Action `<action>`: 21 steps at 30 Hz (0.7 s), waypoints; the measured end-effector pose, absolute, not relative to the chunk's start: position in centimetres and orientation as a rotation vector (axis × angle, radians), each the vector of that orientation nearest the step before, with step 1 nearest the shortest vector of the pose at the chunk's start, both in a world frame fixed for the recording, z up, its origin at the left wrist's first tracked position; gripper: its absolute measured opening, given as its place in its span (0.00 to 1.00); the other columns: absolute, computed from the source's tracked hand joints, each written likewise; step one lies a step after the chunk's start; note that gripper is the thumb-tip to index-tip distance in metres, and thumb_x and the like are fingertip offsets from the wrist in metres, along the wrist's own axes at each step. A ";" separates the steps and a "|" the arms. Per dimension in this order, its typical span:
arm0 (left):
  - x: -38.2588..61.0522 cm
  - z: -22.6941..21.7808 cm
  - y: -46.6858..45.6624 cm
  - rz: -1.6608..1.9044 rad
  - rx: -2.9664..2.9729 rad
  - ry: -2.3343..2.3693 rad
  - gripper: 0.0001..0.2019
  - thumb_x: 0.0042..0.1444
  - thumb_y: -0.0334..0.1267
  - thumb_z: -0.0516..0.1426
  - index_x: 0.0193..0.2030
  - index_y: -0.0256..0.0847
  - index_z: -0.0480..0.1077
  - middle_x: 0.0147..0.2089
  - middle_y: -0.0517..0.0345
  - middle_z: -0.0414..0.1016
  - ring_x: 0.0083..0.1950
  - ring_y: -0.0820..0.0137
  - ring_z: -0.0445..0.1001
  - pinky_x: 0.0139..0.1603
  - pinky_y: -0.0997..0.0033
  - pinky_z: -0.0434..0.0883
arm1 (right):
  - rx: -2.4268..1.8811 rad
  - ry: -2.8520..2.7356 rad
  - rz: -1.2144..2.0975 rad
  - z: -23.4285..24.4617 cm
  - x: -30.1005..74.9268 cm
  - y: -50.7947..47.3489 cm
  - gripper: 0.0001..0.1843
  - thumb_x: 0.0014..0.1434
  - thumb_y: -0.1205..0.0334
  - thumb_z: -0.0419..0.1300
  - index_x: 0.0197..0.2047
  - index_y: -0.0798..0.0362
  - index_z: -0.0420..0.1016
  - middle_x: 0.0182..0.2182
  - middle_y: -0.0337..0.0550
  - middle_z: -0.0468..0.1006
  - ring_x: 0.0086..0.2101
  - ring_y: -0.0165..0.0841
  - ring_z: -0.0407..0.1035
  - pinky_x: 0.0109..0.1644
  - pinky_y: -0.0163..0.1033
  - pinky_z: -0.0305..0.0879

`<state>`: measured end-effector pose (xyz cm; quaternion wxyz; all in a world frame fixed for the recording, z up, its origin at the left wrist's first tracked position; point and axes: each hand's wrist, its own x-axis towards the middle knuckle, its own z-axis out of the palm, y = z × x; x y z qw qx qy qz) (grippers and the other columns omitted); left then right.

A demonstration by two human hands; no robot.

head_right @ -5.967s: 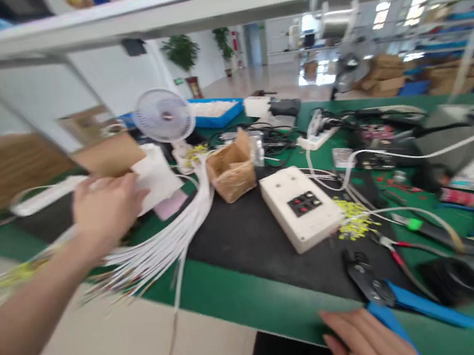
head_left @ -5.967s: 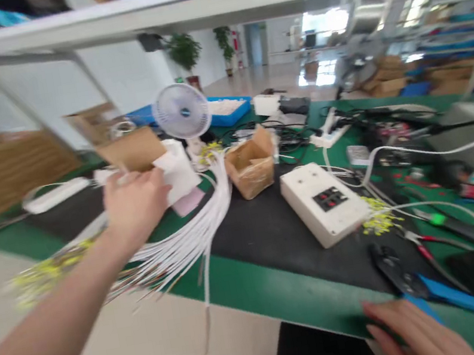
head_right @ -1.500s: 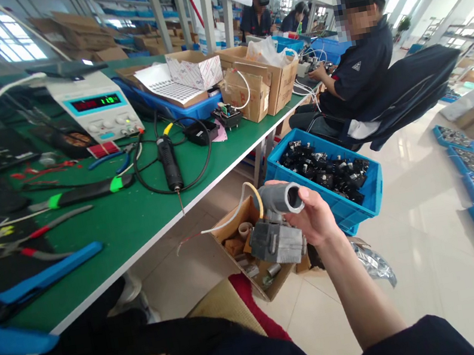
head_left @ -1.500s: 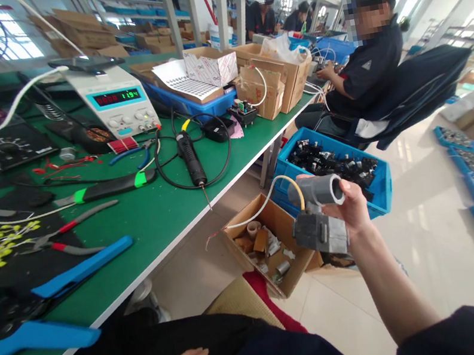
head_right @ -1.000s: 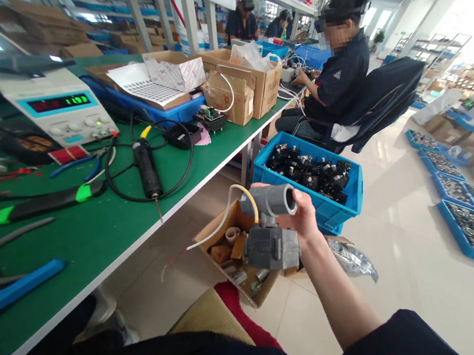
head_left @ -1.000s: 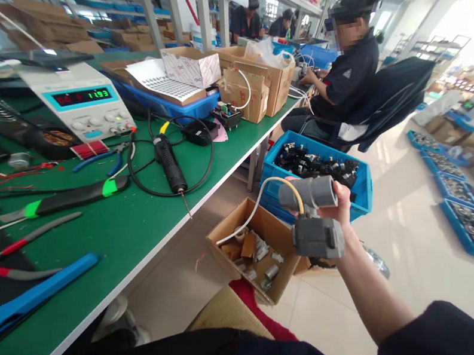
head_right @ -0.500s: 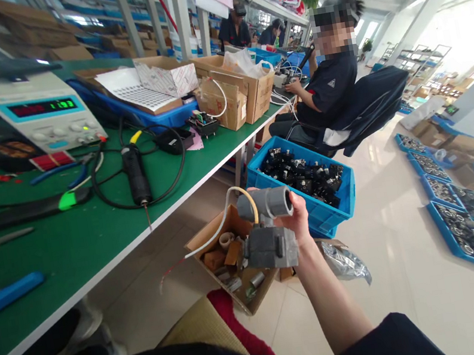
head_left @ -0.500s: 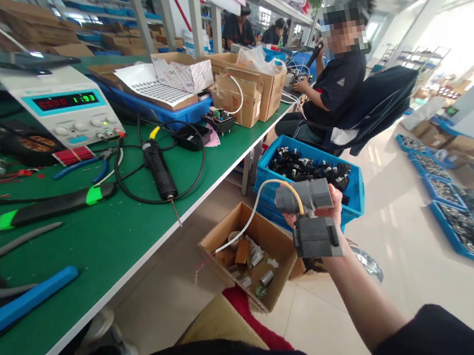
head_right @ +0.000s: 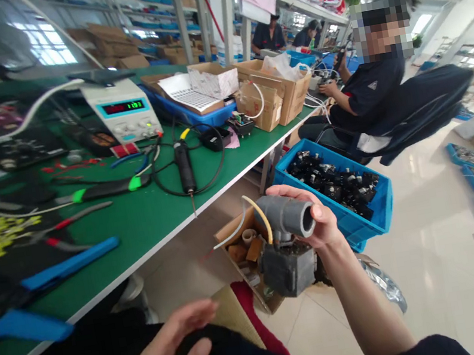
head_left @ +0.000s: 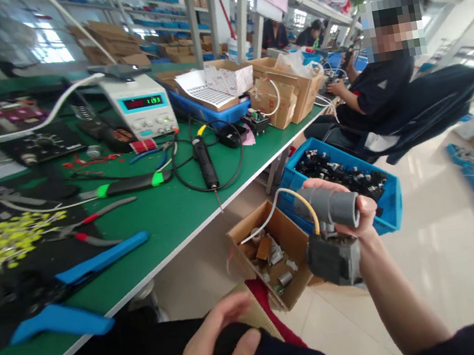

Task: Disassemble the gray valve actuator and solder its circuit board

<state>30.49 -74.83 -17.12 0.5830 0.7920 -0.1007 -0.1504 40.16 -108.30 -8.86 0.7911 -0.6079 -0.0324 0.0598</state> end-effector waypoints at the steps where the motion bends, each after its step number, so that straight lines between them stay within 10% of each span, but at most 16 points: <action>1: 31.2 -15.8 -75.9 -0.429 1.687 -0.231 0.23 0.65 0.53 0.61 0.64 0.50 0.71 0.62 0.49 0.78 0.62 0.57 0.79 0.65 0.55 0.76 | -1.293 -0.092 0.155 -8.7 40.2 -107.7 0.49 0.39 0.30 0.70 0.59 0.52 0.77 0.51 0.57 0.79 0.45 0.54 0.76 0.50 0.53 0.75; 13: 35.4 -14.0 -79.1 -0.661 0.871 -0.348 0.46 0.33 0.48 0.80 0.61 0.38 0.76 0.61 0.38 0.77 0.65 0.44 0.74 0.72 0.39 0.61 | -1.383 -0.350 0.494 -9.7 42.5 -101.3 0.46 0.37 0.26 0.74 0.56 0.41 0.82 0.55 0.58 0.76 0.51 0.59 0.74 0.55 0.56 0.73; 21: 35.1 -15.1 -76.4 -0.522 0.865 -0.314 0.43 0.37 0.52 0.78 0.60 0.38 0.77 0.60 0.42 0.79 0.64 0.46 0.75 0.72 0.41 0.62 | -1.265 -0.429 0.865 -10.6 45.8 -97.1 0.45 0.43 0.33 0.74 0.62 0.41 0.77 0.56 0.59 0.77 0.51 0.55 0.76 0.54 0.55 0.73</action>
